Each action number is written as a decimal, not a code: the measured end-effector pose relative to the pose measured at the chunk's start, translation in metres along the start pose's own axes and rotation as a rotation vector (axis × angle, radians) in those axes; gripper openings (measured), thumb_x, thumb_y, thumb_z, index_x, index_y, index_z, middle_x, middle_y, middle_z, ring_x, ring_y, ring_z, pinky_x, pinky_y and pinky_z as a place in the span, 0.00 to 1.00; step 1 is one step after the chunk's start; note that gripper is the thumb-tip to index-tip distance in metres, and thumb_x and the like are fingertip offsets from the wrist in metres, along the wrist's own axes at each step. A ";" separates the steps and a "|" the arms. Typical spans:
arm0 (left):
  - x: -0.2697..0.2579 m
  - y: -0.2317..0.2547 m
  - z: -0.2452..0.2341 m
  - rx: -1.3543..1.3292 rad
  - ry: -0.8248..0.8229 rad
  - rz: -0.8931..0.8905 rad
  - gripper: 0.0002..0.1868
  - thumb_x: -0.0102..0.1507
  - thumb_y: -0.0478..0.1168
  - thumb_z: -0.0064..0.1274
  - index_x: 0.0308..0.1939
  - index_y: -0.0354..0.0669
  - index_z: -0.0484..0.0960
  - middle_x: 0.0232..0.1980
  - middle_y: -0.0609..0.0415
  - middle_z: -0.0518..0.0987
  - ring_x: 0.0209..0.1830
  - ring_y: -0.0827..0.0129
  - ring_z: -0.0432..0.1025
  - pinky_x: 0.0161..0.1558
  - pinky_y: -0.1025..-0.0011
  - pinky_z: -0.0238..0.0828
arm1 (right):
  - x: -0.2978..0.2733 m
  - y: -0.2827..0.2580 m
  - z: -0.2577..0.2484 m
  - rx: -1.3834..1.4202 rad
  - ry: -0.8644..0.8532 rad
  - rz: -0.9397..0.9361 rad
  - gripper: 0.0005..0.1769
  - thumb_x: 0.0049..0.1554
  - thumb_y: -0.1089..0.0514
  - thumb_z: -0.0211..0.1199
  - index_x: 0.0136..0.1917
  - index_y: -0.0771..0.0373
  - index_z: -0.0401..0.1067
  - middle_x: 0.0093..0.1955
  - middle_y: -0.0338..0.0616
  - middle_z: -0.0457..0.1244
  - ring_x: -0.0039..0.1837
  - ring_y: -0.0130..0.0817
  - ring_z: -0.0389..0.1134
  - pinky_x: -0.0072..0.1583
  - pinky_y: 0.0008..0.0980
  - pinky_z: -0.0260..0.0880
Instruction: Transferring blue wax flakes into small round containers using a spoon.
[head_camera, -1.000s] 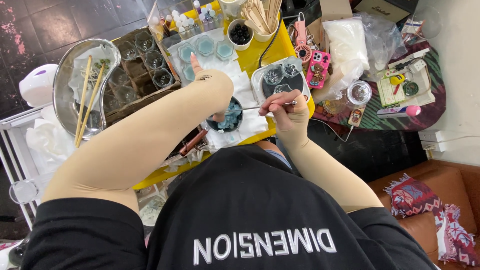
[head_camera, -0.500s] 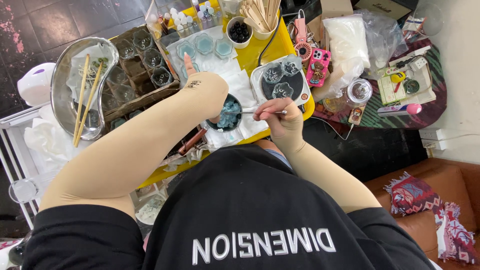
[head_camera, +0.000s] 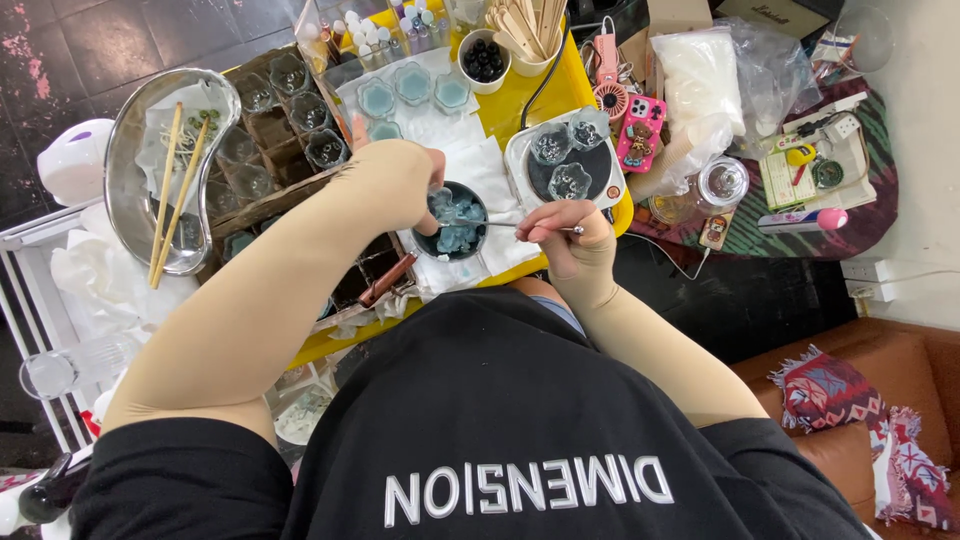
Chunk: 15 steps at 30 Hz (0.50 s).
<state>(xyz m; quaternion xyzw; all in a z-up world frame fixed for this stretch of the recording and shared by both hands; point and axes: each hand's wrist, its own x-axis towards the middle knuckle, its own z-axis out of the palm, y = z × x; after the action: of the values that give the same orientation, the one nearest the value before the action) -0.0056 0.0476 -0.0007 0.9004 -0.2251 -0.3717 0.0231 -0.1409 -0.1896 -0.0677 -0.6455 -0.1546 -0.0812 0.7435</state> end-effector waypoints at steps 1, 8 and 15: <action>-0.003 -0.007 0.004 -0.089 0.063 0.038 0.31 0.47 0.50 0.74 0.50 0.48 0.79 0.43 0.48 0.83 0.54 0.48 0.75 0.74 0.28 0.29 | -0.001 -0.002 -0.001 -0.003 0.013 -0.001 0.11 0.65 0.75 0.59 0.53 0.64 0.62 0.51 0.52 0.67 0.51 0.35 0.70 0.58 0.32 0.75; -0.038 -0.008 0.049 -0.430 0.417 0.147 0.28 0.48 0.53 0.71 0.45 0.46 0.79 0.41 0.52 0.83 0.47 0.55 0.78 0.78 0.48 0.42 | -0.008 -0.002 -0.018 0.000 0.103 -0.005 0.09 0.67 0.71 0.58 0.52 0.63 0.61 0.52 0.52 0.67 0.53 0.36 0.72 0.60 0.36 0.77; -0.031 0.032 0.114 -0.463 0.770 0.145 0.28 0.49 0.53 0.70 0.48 0.47 0.79 0.49 0.47 0.81 0.59 0.53 0.72 0.75 0.42 0.41 | 0.006 -0.011 -0.026 -0.014 0.182 0.030 0.08 0.68 0.67 0.60 0.53 0.64 0.60 0.52 0.53 0.67 0.51 0.37 0.72 0.58 0.35 0.76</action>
<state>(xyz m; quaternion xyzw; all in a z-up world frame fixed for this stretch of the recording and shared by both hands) -0.1144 0.0457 -0.0558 0.9261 -0.1734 -0.0479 0.3316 -0.1353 -0.2164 -0.0586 -0.6429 -0.0759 -0.1296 0.7511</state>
